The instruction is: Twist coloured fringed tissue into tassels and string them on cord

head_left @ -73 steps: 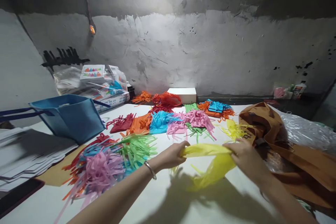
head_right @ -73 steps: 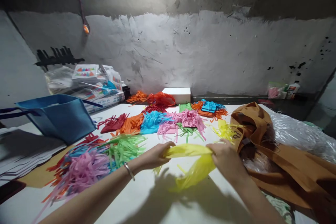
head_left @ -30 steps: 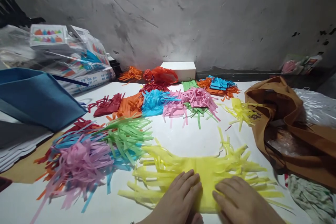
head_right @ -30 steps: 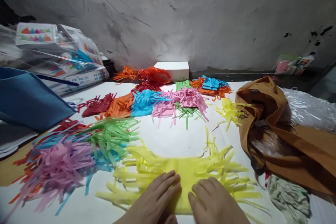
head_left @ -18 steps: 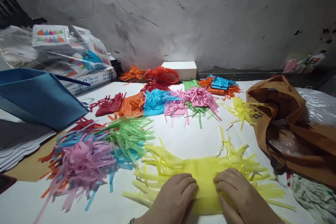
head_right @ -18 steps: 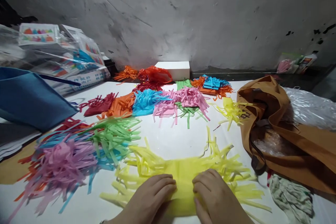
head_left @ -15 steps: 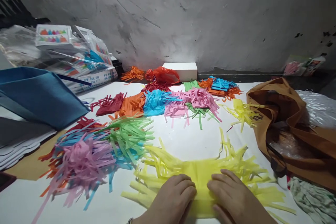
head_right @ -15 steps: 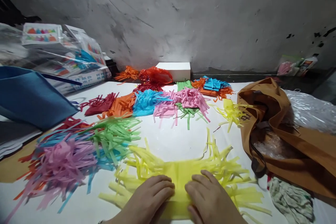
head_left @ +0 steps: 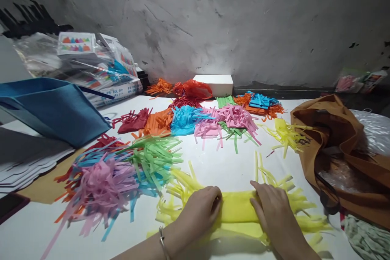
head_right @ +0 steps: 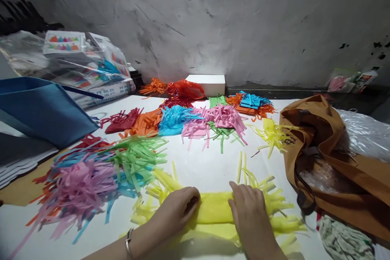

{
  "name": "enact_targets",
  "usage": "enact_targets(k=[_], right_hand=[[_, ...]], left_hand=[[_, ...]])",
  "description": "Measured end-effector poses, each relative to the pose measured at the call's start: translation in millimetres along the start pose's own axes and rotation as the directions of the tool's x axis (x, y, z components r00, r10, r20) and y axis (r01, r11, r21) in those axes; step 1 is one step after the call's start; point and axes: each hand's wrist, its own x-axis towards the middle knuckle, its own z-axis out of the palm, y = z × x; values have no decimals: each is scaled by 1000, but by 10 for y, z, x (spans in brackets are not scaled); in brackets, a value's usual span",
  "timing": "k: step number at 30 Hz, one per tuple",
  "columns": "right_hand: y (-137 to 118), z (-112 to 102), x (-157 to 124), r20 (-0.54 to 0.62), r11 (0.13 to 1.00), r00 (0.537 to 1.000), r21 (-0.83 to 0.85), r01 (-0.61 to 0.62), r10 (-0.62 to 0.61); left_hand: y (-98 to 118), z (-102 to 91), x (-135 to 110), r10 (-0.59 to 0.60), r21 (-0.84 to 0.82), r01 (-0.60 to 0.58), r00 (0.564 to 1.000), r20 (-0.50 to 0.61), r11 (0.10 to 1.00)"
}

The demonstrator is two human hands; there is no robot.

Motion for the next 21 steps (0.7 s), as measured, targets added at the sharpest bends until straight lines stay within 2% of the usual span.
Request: enact_targets(k=[5, 7, 9, 11, 13, 14, 16, 18, 21], right_hand=[[-157, -135, 83, -1, 943, 963, 201, 264, -269], [-201, -98, 68, 9, 933, 946, 169, 317, -323], [-205, -50, 41, 4, 932, 938, 113, 343, -346], [-192, -33, 21, -28, 936, 942, 106, 335, -334], [-192, -59, 14, -60, 943, 951, 125, 307, -302], [-202, -81, 17, -77, 945, 954, 135, 297, -289], [-235, -125, 26, -109, 945, 953, 141, 295, -282], [-271, -143, 32, -129, 940, 946, 133, 315, -299], [-285, -115, 15, -81, 928, 929, 71, 367, -361]], left_hand=[[-7, 33, 12, -31, -34, 30, 999, -30, 999], [-69, 39, 19, -5, -40, 3, 998, -56, 999], [-128, 5, 10, 67, 21, -64, 988, -141, 998], [-138, -65, -29, 191, 173, -145, 939, -286, 974], [-79, -135, -93, 348, 317, -233, 858, -378, 919], [-31, -155, -130, 415, 357, -283, 827, -379, 890], [71, -143, -194, 510, 385, -384, 803, -309, 839], [136, -72, -235, 550, 405, -437, 806, -221, 803], [122, 65, -251, 565, 445, -457, 812, -144, 770]])
